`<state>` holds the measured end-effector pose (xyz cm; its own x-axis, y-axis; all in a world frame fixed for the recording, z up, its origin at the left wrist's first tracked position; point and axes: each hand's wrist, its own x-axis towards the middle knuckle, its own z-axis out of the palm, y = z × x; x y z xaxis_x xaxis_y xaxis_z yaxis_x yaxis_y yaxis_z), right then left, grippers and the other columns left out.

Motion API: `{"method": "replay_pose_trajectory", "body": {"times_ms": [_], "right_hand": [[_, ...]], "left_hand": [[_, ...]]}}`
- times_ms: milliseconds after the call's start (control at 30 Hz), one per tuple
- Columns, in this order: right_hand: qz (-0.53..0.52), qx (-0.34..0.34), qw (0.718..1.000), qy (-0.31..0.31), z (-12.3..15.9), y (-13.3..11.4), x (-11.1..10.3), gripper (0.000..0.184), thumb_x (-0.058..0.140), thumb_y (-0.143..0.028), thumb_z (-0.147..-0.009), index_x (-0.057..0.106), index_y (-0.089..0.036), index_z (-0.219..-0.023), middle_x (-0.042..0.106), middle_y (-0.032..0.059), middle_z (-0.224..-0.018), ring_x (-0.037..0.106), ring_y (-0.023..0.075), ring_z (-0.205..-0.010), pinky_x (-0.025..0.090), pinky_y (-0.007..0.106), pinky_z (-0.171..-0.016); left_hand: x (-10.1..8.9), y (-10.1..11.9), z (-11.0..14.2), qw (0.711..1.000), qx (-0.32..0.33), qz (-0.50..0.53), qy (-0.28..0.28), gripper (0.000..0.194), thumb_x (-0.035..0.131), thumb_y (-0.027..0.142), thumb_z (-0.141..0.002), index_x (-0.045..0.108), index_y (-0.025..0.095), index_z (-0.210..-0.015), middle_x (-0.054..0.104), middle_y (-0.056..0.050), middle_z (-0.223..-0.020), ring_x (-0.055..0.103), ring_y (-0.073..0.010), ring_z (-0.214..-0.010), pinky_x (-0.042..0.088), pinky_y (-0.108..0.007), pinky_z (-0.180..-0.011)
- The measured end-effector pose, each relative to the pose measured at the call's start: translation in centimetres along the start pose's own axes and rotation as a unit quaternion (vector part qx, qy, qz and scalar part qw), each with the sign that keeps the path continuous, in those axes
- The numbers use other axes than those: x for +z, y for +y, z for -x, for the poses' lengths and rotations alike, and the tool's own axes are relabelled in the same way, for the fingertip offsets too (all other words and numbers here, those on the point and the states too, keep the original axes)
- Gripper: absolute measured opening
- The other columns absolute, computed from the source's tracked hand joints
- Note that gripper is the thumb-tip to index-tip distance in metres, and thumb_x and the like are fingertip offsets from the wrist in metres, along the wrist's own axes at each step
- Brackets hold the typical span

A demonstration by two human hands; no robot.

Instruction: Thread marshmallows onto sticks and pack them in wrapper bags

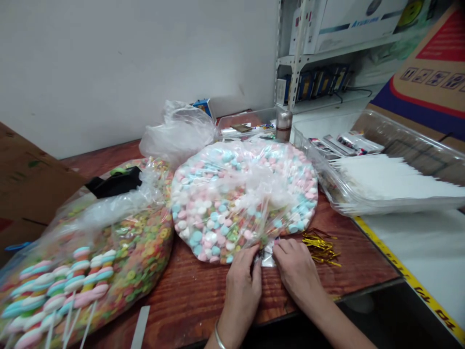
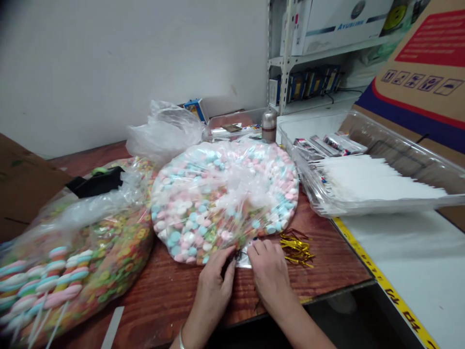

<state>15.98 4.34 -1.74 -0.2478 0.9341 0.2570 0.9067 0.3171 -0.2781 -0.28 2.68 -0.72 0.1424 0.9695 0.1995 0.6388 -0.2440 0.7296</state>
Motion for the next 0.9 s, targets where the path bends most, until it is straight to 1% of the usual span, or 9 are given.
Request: {"method": "replay_pose_trajectory", "body": {"times_ms": [67,167,233,333,433,533,667,767,900], "right_hand": [[-0.004,-0.003,1.0,0.003,0.2,0.3,-0.3,0.011,0.061,-0.011,-0.087,0.069,-0.019,-0.088,0.071,0.0061,-0.094,0.058,0.0246,-0.085,0.038,0.037,-0.073],[-0.019,-0.013,1.0,0.017,1.6,0.9,-1.6,0.02,0.053,-0.016,-0.094,0.067,-0.019,-0.107,0.07,0.0081,-0.11,0.058,0.0248,-0.098,0.039,0.038,-0.082],[-0.043,-0.065,0.997,0.026,3.2,0.7,-2.5,0.023,0.05,-0.02,-0.096,0.065,-0.018,-0.114,0.07,0.0073,-0.115,0.057,0.0245,-0.106,0.038,0.038,-0.088],[-0.057,-0.198,0.978,0.044,5.6,-0.2,-2.7,0.031,0.053,-0.039,-0.094,0.065,-0.02,-0.116,0.07,0.0034,-0.12,0.056,0.0262,-0.114,0.033,0.041,-0.098],[-0.004,-0.245,0.969,0.028,7.3,0.3,-2.2,0.053,0.058,-0.054,-0.087,0.06,-0.018,-0.125,0.066,0.0035,-0.128,0.054,0.0312,-0.119,0.025,0.048,-0.105],[0.06,-0.193,0.979,-0.004,8.3,2.9,-2.1,0.056,0.064,-0.044,-0.086,0.053,-0.016,-0.134,0.058,0.0065,-0.138,0.046,0.036,-0.128,0.023,0.055,-0.107],[0.073,-0.092,0.992,0.05,8.0,5.3,-2.6,0.038,0.061,-0.029,-0.089,0.06,-0.019,-0.125,0.064,0.0089,-0.129,0.048,0.0353,-0.126,0.031,0.055,-0.102],[0.038,-0.033,0.997,0.066,5.7,3.9,-2.2,0.031,0.056,-0.024,-0.092,0.061,-0.018,-0.122,0.067,0.0094,-0.124,0.05,0.0323,-0.121,0.033,0.051,-0.1],[-0.004,0.069,0.998,0.011,1.7,0.6,-1.0,0.025,0.059,-0.022,-0.089,0.064,-0.015,-0.112,0.067,0.014,-0.113,0.055,0.0333,-0.106,0.039,0.047,-0.087]], "left_hand": [[-0.2,-0.1,0.0,1.0,0.001,0.009,-0.007,0.029,0.05,0.016,-0.09,0.06,0.021,-0.117,0.066,-0.01,-0.117,0.059,-0.0226,-0.111,0.048,-0.044,-0.098],[-0.5,-0.1,0.2,0.999,0.004,0.025,-0.021,0.025,0.05,0.016,-0.091,0.063,0.021,-0.111,0.067,-0.009,-0.111,0.061,-0.0213,-0.107,0.049,-0.041,-0.095],[-0.6,-0.2,0.4,0.999,0.01,0.026,-0.03,0.024,0.049,0.015,-0.091,0.064,0.021,-0.109,0.067,-0.009,-0.11,0.061,-0.0206,-0.106,0.05,-0.039,-0.095],[-0.4,-0.3,0.5,0.999,0.024,0.002,-0.04,0.027,0.047,0.014,-0.091,0.065,0.021,-0.11,0.066,-0.009,-0.113,0.06,-0.0207,-0.108,0.05,-0.039,-0.096],[-0.3,-0.3,0.6,0.997,0.044,-0.032,-0.054,0.032,0.046,0.013,-0.092,0.063,0.021,-0.117,0.063,-0.011,-0.119,0.057,-0.0213,-0.114,0.048,-0.04,-0.098],[-0.2,-0.2,0.8,0.993,0.071,-0.065,-0.068,0.033,0.046,0.013,-0.091,0.063,0.021,-0.119,0.061,-0.012,-0.121,0.054,-0.0223,-0.116,0.047,-0.041,-0.099],[0.1,-0.3,1.1,0.987,0.105,-0.098,-0.07,0.029,0.05,0.012,-0.088,0.064,0.02,-0.111,0.061,-0.013,-0.119,0.055,-0.0248,-0.114,0.049,-0.045,-0.096],[0.2,-0.5,1.2,0.988,0.111,-0.096,-0.053,0.027,0.05,0.01,-0.087,0.065,0.02,-0.107,0.062,-0.013,-0.116,0.056,-0.025,-0.111,0.05,-0.045,-0.095],[0.0,-0.6,1.3,0.991,0.097,-0.071,-0.051,0.025,0.05,0.01,-0.088,0.065,0.02,-0.104,0.063,-0.012,-0.116,0.057,-0.024,-0.112,0.05,-0.044,-0.095]]}}
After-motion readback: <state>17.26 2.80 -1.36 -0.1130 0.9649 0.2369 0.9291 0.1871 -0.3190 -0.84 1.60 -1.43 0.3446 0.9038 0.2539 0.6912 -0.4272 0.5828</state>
